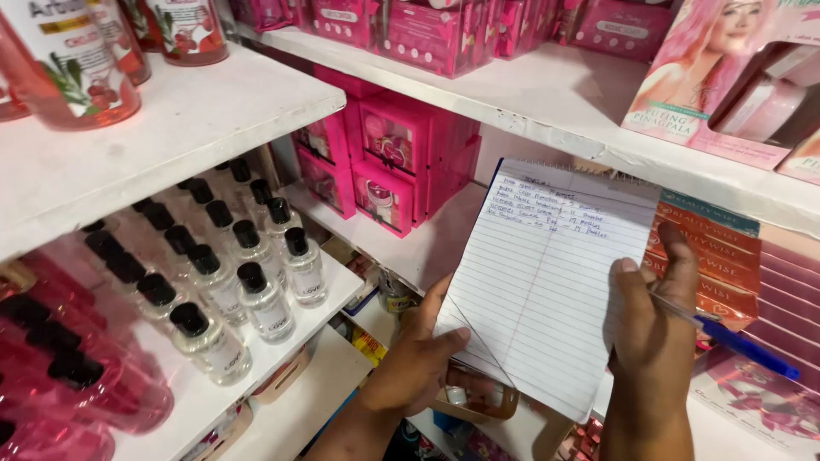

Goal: Inventorying and wiping down cosmetic product boxes on a retail store shelf.

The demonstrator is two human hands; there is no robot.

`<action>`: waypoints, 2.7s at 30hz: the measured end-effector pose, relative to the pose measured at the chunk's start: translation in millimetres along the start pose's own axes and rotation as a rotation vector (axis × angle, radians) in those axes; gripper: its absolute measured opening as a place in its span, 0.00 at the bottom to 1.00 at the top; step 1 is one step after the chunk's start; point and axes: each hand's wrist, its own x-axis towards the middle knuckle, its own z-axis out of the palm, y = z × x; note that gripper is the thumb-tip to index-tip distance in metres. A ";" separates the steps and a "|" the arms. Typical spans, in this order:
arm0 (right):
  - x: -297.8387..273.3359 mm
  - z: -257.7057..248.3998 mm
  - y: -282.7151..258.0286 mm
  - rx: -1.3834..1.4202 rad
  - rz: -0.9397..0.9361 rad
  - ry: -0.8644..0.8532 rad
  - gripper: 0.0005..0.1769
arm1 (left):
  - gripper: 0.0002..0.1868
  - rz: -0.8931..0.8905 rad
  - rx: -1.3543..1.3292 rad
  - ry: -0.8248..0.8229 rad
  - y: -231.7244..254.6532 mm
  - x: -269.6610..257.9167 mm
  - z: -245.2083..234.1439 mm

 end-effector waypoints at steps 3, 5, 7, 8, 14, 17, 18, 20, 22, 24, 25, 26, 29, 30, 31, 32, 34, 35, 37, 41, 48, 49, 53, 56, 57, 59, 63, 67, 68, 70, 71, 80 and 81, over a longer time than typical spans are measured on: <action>1.9 -18.2 14.1 -0.222 -0.020 -0.043 0.31 | 0.40 -0.060 0.078 0.084 1.4 13.1 -1.7; 0.1 -30.0 4.1 -0.281 -0.014 -0.019 0.30 | 0.40 -0.128 0.085 0.031 -12.1 22.4 -4.0; -0.7 -53.6 -2.4 -0.344 -0.007 0.009 0.30 | 0.41 -0.198 0.091 -0.026 -26.1 29.8 0.9; -0.5 -70.7 -3.9 -0.352 -0.006 0.050 0.29 | 0.43 -0.198 0.117 -0.134 -32.6 32.7 6.3; -6.1 -152.3 -43.4 -0.594 0.012 0.141 0.29 | 0.56 0.139 0.477 -0.431 -61.7 52.5 53.7; -12.4 -175.1 -61.9 -0.675 0.067 0.217 0.31 | 0.63 0.051 0.463 -0.496 -61.4 59.1 80.8; -14.9 -182.7 -68.0 -0.764 0.115 0.257 0.32 | 0.61 0.004 0.367 -0.537 -61.7 61.1 89.2; -17.5 -205.6 -68.8 -0.692 0.078 0.255 0.33 | 0.52 -0.013 0.384 -0.631 -81.5 70.4 96.4; -20.2 -226.9 -72.8 -0.622 0.037 0.247 0.34 | 0.44 -0.022 0.400 -0.722 -96.8 77.7 109.0; -22.3 -245.8 -79.6 -0.604 -0.017 0.257 0.36 | 0.42 -0.018 0.424 -0.780 -106.5 83.9 126.3; -23.4 -251.4 -83.3 -0.610 -0.021 0.266 0.36 | 0.42 -0.017 0.420 -0.791 -117.6 87.2 134.2; -24.4 -256.6 -87.1 -0.634 -0.054 0.287 0.36 | 0.40 0.015 0.430 -0.790 -128.4 90.3 142.1; -19.5 -286.3 -92.5 -0.646 -0.164 0.277 0.35 | 0.37 0.081 0.468 -0.764 -160.0 104.4 166.1; -17.1 -298.2 -93.1 -0.630 -0.233 0.241 0.35 | 0.35 0.109 0.500 -0.733 -170.4 109.4 173.7; -15.7 -305.4 -94.9 -0.634 -0.234 0.245 0.35 | 0.35 0.108 0.496 -0.737 -184.5 117.8 181.1; -14.3 -312.7 -96.5 -0.942 -0.210 0.345 0.32 | 0.33 0.165 0.479 -0.691 -198.7 126.4 188.4; -13.9 -333.2 -94.0 -1.252 -0.174 0.448 0.30 | 0.32 0.216 0.460 -0.647 -232.4 143.3 198.1; -13.2 -346.0 -90.3 -1.258 -0.225 0.446 0.29 | 0.30 0.087 0.400 -0.581 -250.9 152.8 200.6; -12.9 -354.1 -89.7 -1.264 -0.275 0.440 0.29 | 0.29 -0.041 0.339 -0.511 -285.1 169.4 200.9; -9.6 -339.9 -98.2 -1.501 -0.327 0.371 0.26 | 0.26 -0.174 0.065 -0.446 -318.1 186.3 199.4; 6.9 -321.1 -85.5 -1.578 0.304 0.376 0.21 | 0.39 -0.128 0.103 -0.301 -319.7 194.4 217.1; 8.7 -322.7 -80.3 -1.575 0.302 0.373 0.21 | 0.39 -0.125 0.105 -0.298 -309.1 189.3 221.2; 15.9 -348.5 -43.9 -1.538 0.157 0.217 0.20 | 0.49 -0.040 0.157 -0.185 -285.5 170.1 221.5; 23.1 -345.5 -26.0 -1.593 -0.026 0.165 0.21 | 0.51 0.052 0.371 -0.176 -277.2 147.1 207.5; 27.7 -337.0 -23.5 -1.602 -0.013 0.191 0.22 | 0.51 0.110 0.558 -0.174 -272.2 139.4 201.9; 37.5 -333.5 -11.4 -1.616 0.070 0.222 0.23 | 0.45 0.054 0.746 -0.198 -246.9 124.3 194.4; 54.1 -335.7 18.5 -1.641 0.253 0.292 0.28 | 0.25 0.049 0.817 -0.248 -220.5 111.8 167.0; 54.8 -295.8 2.1 -1.774 0.395 0.273 0.31 | 0.20 0.087 0.783 -0.174 -180.2 118.1 141.9; 53.0 -298.2 7.7 -1.855 0.105 0.302 0.29 | 0.19 0.164 0.768 -0.123 -175.2 123.5 128.3; 41.5 -265.0 -0.5 -1.913 -0.188 0.325 0.28 | 0.18 0.236 0.752 -0.069 -164.8 134.5 100.0; 33.1 -229.2 -15.4 -1.735 -0.306 0.362 0.24 | 0.16 0.275 0.726 0.001 -158.9 140.6 85.9; 1.8 -35.0 94.6 -1.046 -0.223 -0.292 0.28 | 0.12 0.307 0.579 0.373 -105.7 186.9 -52.2; 1.9 -18.1 116.8 -1.053 -0.059 -0.412 0.38 | 0.14 0.270 0.528 0.400 -95.8 188.4 -67.4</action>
